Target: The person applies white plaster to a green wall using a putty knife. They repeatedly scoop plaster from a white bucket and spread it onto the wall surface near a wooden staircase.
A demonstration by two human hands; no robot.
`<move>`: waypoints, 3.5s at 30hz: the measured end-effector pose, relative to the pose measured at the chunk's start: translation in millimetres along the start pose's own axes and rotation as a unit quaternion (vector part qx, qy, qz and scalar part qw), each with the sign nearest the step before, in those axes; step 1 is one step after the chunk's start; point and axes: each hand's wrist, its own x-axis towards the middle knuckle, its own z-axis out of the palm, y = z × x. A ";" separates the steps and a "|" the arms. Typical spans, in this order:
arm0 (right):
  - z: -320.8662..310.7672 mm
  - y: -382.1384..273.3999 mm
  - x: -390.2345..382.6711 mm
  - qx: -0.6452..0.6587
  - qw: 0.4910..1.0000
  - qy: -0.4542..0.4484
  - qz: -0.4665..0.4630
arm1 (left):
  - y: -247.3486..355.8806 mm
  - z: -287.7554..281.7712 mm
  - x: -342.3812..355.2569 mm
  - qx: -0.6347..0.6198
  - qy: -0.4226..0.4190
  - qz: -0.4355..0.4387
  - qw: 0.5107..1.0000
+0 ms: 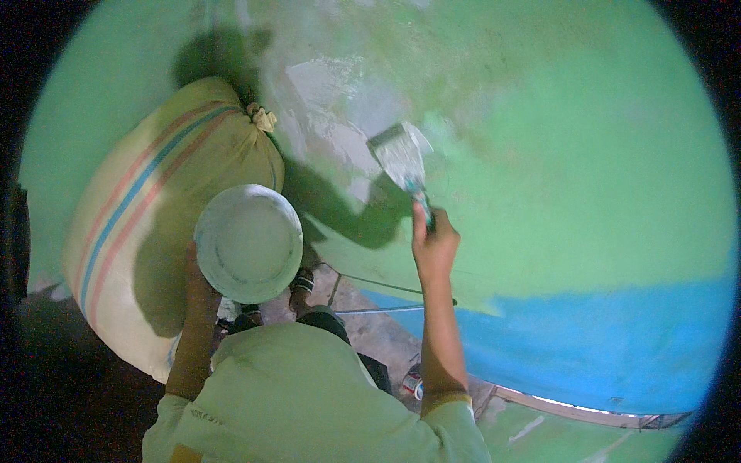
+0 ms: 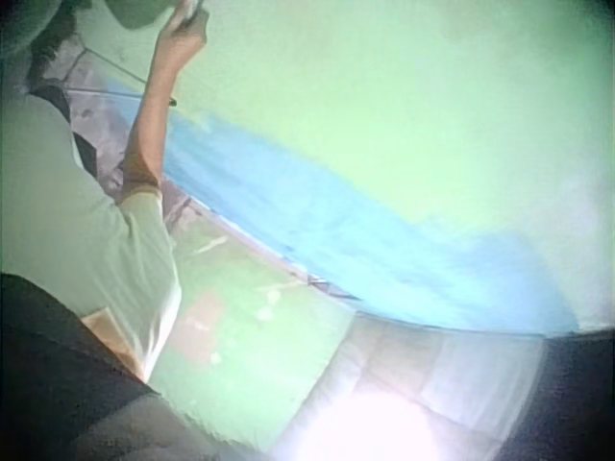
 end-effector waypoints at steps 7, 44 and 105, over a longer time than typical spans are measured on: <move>-6.3 52.8 -35.5 -0.037 0.996 0.049 0.058 | 2.3 -21.8 11.1 -0.010 0.022 -0.023 0.999; 32.9 86.4 -82.0 -0.171 0.981 0.004 0.097 | 14.3 -18.8 0.3 -0.027 0.014 -0.045 0.999; -44.1 -118.6 20.0 -0.009 0.975 0.028 -0.222 | 52.1 -42.1 -8.8 -0.044 0.040 0.060 0.996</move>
